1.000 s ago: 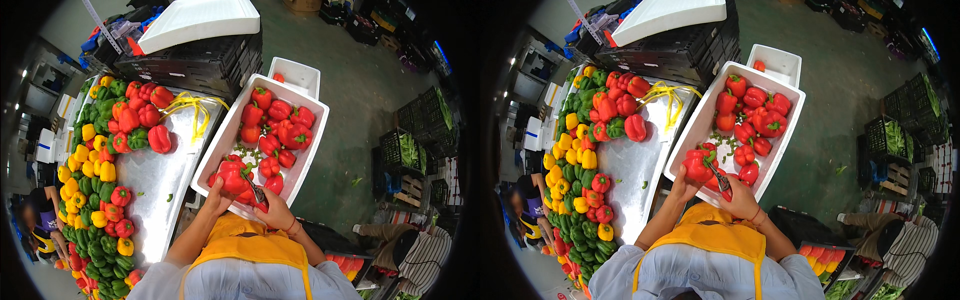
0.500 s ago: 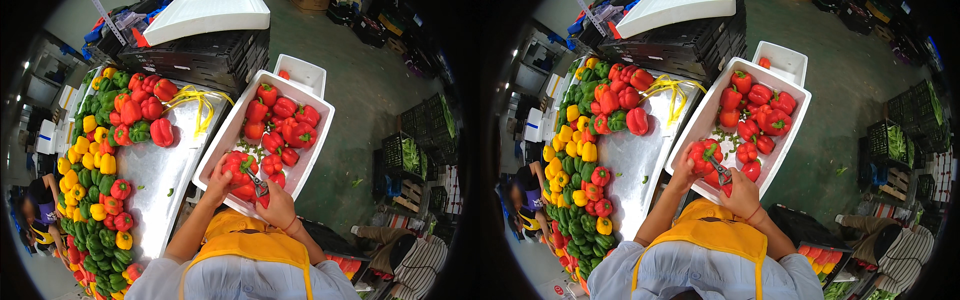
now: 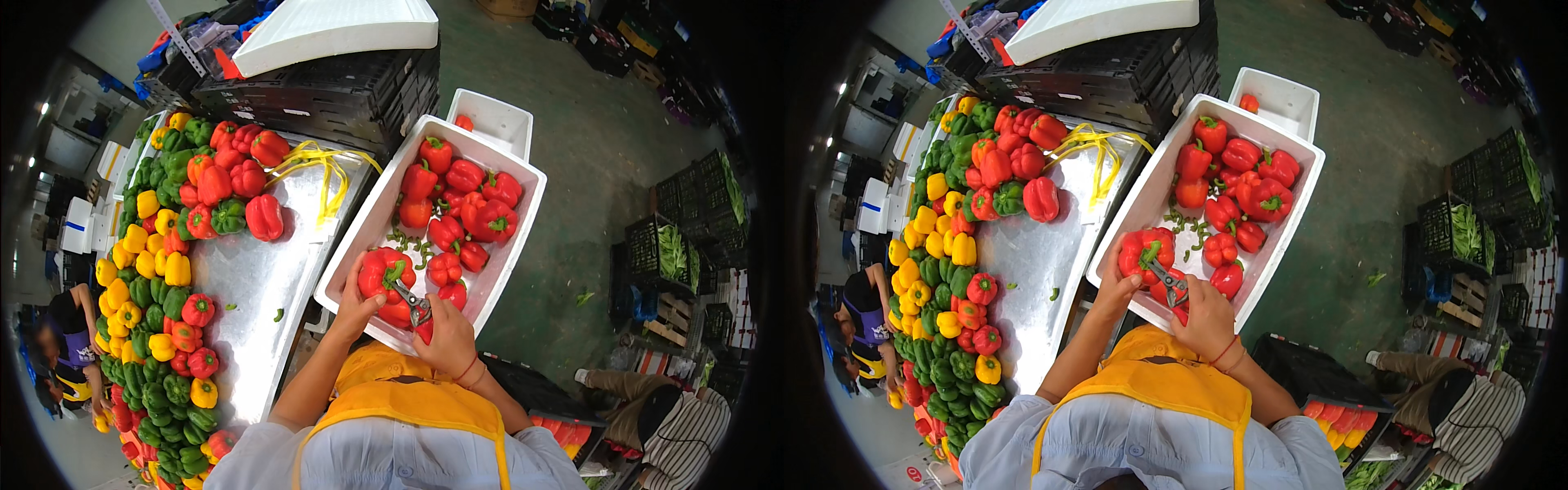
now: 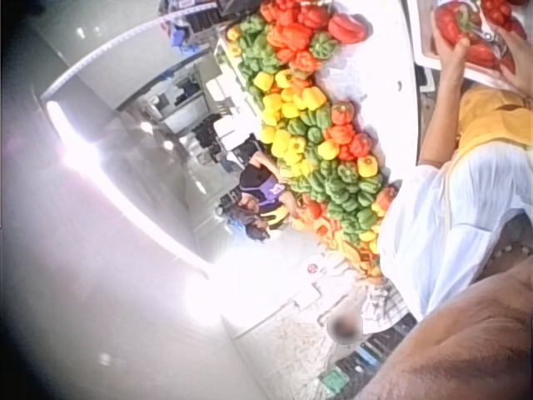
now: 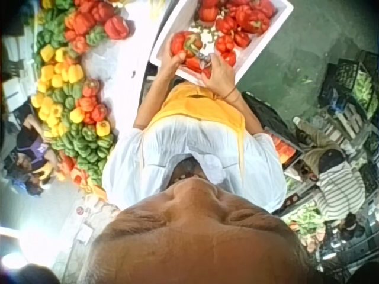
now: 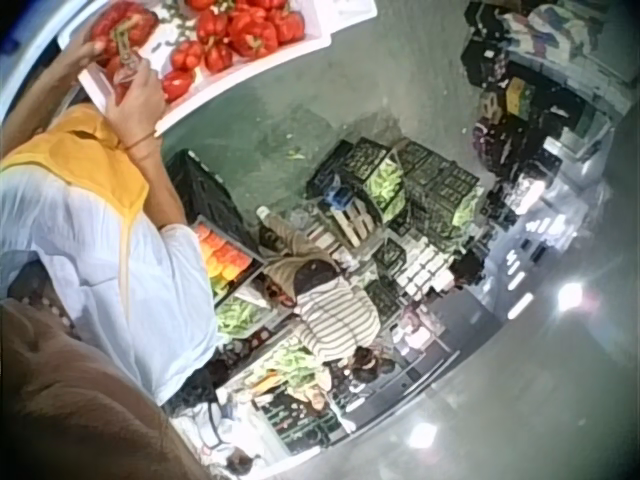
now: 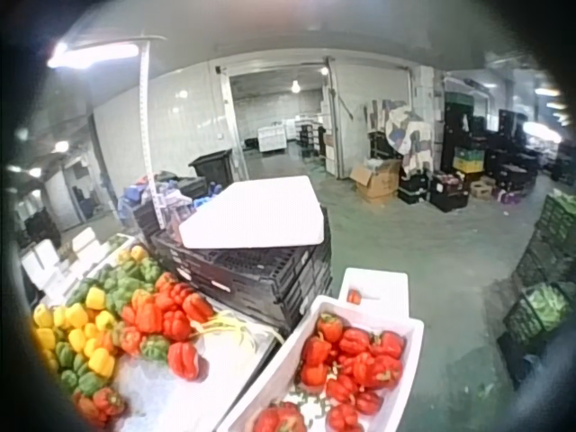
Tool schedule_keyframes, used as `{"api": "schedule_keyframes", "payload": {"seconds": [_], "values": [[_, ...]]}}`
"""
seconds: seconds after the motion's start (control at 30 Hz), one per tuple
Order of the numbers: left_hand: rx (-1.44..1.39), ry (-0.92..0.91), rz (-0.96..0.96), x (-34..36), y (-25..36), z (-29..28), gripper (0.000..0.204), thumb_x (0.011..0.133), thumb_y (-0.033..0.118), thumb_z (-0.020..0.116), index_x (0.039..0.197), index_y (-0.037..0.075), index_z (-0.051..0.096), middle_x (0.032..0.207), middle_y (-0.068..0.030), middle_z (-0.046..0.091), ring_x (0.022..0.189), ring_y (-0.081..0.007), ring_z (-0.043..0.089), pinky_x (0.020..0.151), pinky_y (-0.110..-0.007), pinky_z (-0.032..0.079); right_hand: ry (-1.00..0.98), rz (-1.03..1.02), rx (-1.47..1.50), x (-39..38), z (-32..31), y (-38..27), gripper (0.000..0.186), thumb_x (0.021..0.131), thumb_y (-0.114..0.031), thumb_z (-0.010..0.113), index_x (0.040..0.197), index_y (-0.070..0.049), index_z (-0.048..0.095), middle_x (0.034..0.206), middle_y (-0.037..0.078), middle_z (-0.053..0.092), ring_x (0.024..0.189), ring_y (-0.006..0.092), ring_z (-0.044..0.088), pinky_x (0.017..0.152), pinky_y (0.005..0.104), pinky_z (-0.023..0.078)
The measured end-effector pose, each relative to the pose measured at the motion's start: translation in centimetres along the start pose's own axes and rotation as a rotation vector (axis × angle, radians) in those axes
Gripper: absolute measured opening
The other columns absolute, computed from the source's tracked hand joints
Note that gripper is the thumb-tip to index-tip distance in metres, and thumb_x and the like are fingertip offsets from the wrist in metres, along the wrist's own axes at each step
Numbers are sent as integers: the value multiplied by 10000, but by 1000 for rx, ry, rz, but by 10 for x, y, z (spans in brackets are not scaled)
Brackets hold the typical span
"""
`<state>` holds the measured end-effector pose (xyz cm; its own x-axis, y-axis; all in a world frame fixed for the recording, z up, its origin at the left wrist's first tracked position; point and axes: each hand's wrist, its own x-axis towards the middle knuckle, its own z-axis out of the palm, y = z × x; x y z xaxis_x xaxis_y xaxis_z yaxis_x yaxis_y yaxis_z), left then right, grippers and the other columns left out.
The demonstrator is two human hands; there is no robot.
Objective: The person trims the stems off red bell peppers using a pair of shears. They pick up peppers from a white bin, cut the stems, and place the trimmed peppers onto a large metal table alongside other peppers.
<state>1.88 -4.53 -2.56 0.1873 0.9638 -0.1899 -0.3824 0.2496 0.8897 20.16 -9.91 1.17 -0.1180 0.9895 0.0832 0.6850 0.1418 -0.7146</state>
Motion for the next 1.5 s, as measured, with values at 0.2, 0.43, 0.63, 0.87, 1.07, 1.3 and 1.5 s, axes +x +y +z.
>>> {"api": "schedule_keyframes", "payload": {"seconds": [0.2, 0.43, 0.63, 0.87, 1.07, 1.3, 1.5], "values": [[-103, -91, -36, -6, 16, -2, 964, 668, 291, 744, 1395, 93, 144, 1352, -136, 319, 1215, -275, 404, 973, -421, 391, 21, -47, 76, -2, 6, 5, 550, 619, -158, 635, 1116, 10, 467, 902, 169, 530, 796, 343, 547, 683, 404, 454], [-208, -95, -298, -7, 28, -8, 906, 678, 294, 739, 1384, 142, 190, 1329, -120, 358, 1197, -282, 426, 931, -461, 427, -113, 26, 210, -8, 13, 14, 492, 657, -139, 634, 1098, 19, 482, 854, 170, 563, 776, 350, 564, 680, 390, 464], [-500, -118, -338, -19, 13, -36, 777, 735, 426, 664, 1365, 201, 270, 1306, -82, 415, 1165, -263, 464, 858, -436, 483, -37, 155, 441, -19, 31, 29, 495, 721, -162, 651, 1128, 62, 479, 915, 188, 592, 867, 270, 595, 769, 331, 460], [-712, 188, -259, -55, 36, -117, 584, 773, 497, 606, 1260, 220, 441, 1267, -51, 476, 1147, -245, 475, 881, -478, 444, -221, 432, 840, -28, 67, 55, 306, 768, -34, 594, 1054, -3, 488, 841, -8, 475, 748, 84, 451, 656, 207, 406], [-715, 427, 85, -134, 134, -218, 602, 784, 501, 590, 1284, 220, 405, 1309, -61, 434, 1180, -252, 437, 954, -493, 370, -237, 230, 423, -38, 137, 197, 363, 810, -212, 594, 1103, -23, 497, 774, 24, 517, 579, 119, 461, 502, 240, 390], [-651, 852, 700, -298, 265, -387, 541, 808, 442, 590, 1248, 186, 408, 1256, -80, 457, 1113, -282, 487, 845, -447, 477, -443, 274, 87, -18, 103, 33, 378, 694, -221, 619, 969, 35, 578, 846, 164, 606, 786, 262, 568, 726, 358, 443], [-275, 1380, 940, -407, 358, -541, 709, 743, 375, 693, 1307, 242, 286, 1235, -75, 417, 992, -278, 520, 648, -460, 513, -360, 169, -209, -12, 132, -4, 388, 707, -214, 625, 1016, 16, 577, 844, 159, 595, 753, 251, 553, 690, 339, 429]]}}
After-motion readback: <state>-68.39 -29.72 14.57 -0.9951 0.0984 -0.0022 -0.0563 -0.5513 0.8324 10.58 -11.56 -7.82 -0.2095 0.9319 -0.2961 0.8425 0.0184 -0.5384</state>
